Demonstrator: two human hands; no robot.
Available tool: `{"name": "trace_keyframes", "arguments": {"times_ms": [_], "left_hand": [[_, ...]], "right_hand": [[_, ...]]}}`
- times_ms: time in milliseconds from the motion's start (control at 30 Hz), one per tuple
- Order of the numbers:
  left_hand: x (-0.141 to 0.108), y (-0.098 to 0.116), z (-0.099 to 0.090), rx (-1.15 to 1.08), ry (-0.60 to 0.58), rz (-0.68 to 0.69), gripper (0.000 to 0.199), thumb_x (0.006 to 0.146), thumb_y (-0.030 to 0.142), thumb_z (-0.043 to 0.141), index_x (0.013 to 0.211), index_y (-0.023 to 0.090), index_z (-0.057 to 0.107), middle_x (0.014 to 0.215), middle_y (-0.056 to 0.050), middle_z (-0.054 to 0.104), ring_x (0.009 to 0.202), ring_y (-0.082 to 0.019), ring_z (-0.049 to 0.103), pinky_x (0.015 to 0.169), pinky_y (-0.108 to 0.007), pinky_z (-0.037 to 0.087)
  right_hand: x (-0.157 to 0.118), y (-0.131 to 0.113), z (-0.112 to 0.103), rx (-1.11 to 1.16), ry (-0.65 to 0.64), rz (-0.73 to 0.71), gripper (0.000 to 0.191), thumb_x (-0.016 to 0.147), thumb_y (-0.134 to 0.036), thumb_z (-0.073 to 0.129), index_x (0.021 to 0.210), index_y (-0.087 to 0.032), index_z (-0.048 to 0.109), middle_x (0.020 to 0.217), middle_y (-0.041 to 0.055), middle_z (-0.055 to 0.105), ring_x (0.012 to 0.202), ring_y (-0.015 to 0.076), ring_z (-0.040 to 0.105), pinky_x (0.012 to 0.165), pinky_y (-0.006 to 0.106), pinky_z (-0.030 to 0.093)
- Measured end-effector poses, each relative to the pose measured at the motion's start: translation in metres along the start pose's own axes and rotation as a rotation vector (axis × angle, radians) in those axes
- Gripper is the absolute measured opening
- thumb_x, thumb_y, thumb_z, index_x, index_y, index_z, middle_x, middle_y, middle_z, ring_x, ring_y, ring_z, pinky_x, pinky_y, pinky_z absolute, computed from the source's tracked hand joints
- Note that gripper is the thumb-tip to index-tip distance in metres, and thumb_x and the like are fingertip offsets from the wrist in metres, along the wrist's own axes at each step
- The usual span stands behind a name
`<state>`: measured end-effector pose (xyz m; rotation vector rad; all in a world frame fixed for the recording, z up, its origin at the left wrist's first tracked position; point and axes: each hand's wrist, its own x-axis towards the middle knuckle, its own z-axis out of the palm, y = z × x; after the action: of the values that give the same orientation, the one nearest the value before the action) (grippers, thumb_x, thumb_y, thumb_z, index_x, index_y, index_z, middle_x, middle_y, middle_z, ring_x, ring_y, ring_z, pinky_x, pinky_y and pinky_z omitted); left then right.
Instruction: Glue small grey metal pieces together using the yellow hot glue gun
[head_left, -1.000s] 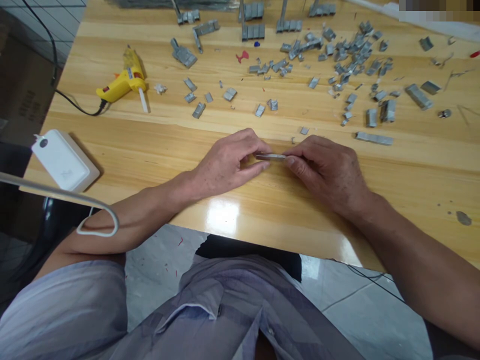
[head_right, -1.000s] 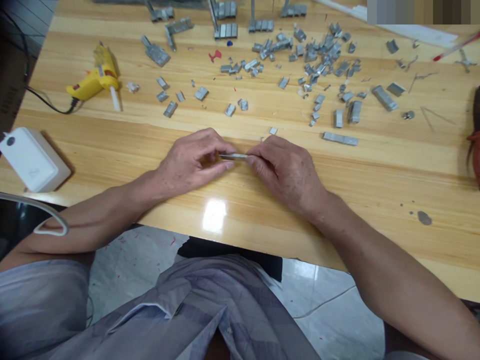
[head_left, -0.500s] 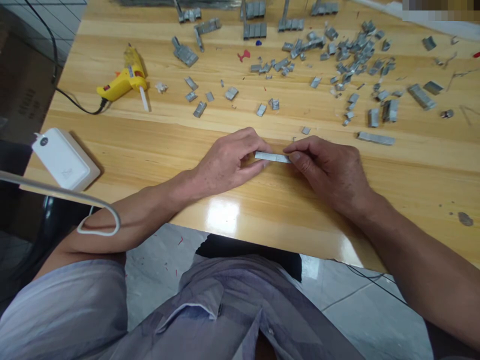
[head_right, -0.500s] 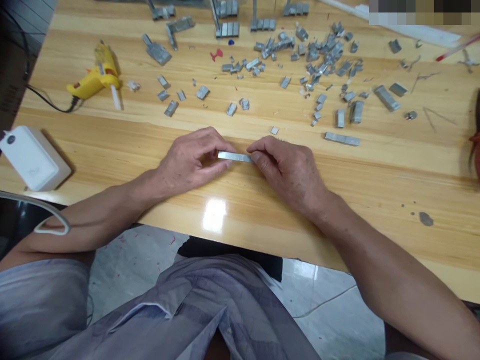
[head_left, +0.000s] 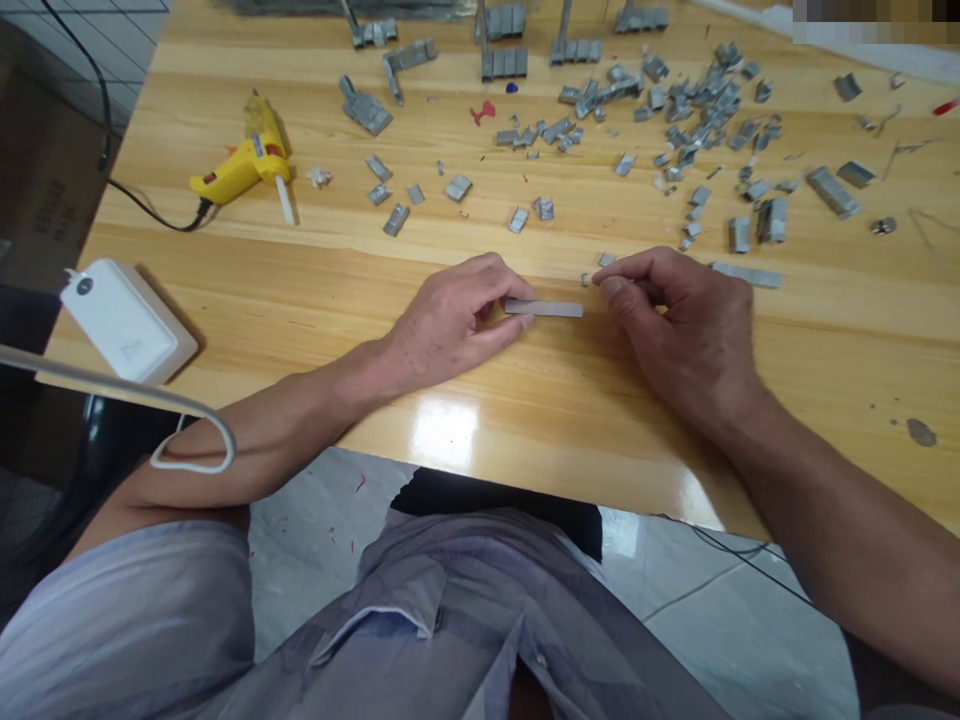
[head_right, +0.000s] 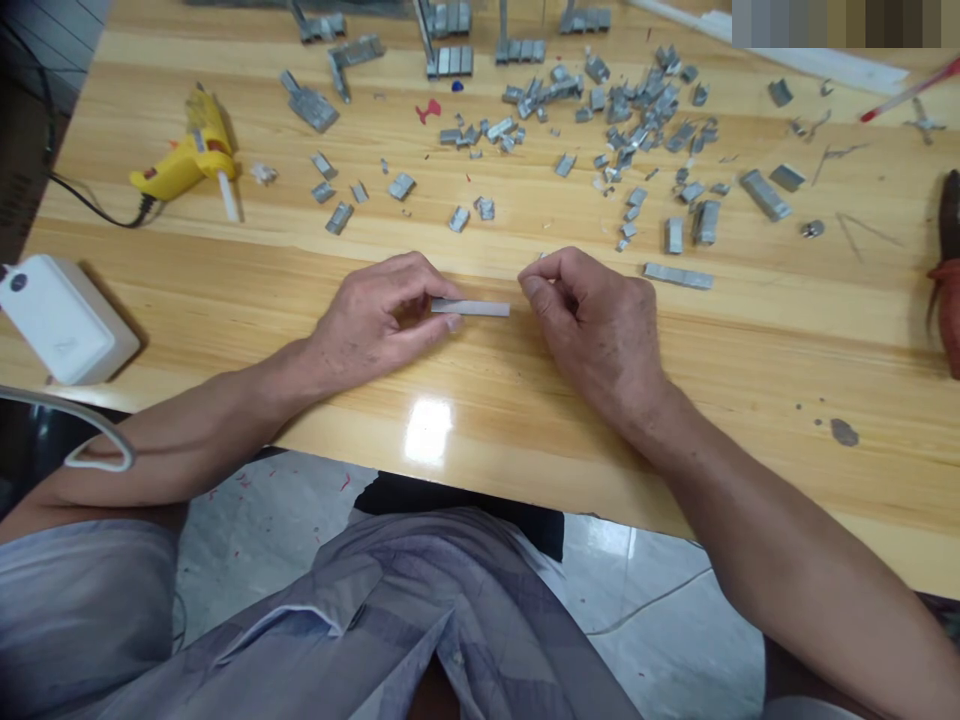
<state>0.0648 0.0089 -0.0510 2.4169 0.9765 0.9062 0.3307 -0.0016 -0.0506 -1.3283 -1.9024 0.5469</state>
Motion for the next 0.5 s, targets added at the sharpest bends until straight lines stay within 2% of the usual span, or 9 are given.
{"name": "trace_keyframes", "arguments": {"times_ms": [100,167,200,333,500], "left_hand": [[-0.0004,-0.0009,0.0004,0.005,0.014,0.001,0.016,0.106,0.037,0.068,0.106,0.021,0.072,0.091,-0.002,0.073,0.074,-0.014,0.063,0.071,-0.03,0.051],[-0.0003,-0.0009,0.0007,0.005,0.019,-0.002,0.016,0.106,0.037,0.068,0.105,0.021,0.072,0.091,-0.001,0.072,0.074,-0.013,0.063,0.071,-0.03,0.051],[-0.0003,-0.0006,0.0008,-0.001,0.021,-0.004,0.017,0.106,0.038,0.068,0.104,0.022,0.072,0.091,-0.001,0.072,0.074,-0.013,0.063,0.07,-0.03,0.051],[-0.0001,0.0007,0.0015,-0.055,0.035,0.001,0.019,0.107,0.041,0.067,0.104,0.023,0.073,0.089,-0.002,0.072,0.074,-0.014,0.064,0.069,-0.031,0.051],[0.0,0.0013,0.0024,-0.07,0.03,0.02,0.021,0.108,0.041,0.067,0.104,0.022,0.073,0.089,-0.003,0.072,0.072,-0.013,0.062,0.067,-0.03,0.049]], "right_hand": [[0.0032,0.0019,-0.0005,-0.04,0.074,-0.161,0.011,0.103,-0.028,0.066,0.107,-0.03,0.077,0.096,0.0069,0.076,0.092,0.0273,0.072,0.081,0.045,0.057],[0.0051,0.0029,0.0001,-0.043,0.089,-0.271,0.017,0.1,-0.026,0.069,0.115,-0.028,0.075,0.114,0.0128,0.077,0.113,0.0323,0.071,0.093,0.05,0.058],[0.0055,0.0031,0.0007,-0.036,0.078,-0.314,0.02,0.099,-0.027,0.071,0.118,-0.028,0.074,0.118,0.0138,0.076,0.117,0.0336,0.07,0.096,0.052,0.058],[0.0031,0.0026,0.0049,-0.049,-0.028,-0.388,0.021,0.101,-0.037,0.071,0.121,-0.03,0.073,0.11,0.0092,0.078,0.106,0.0316,0.072,0.094,0.052,0.058],[-0.0008,0.002,0.008,-0.103,-0.081,-0.378,0.015,0.104,-0.037,0.068,0.116,-0.032,0.075,0.103,0.0069,0.078,0.096,0.0289,0.072,0.085,0.048,0.058]]}}
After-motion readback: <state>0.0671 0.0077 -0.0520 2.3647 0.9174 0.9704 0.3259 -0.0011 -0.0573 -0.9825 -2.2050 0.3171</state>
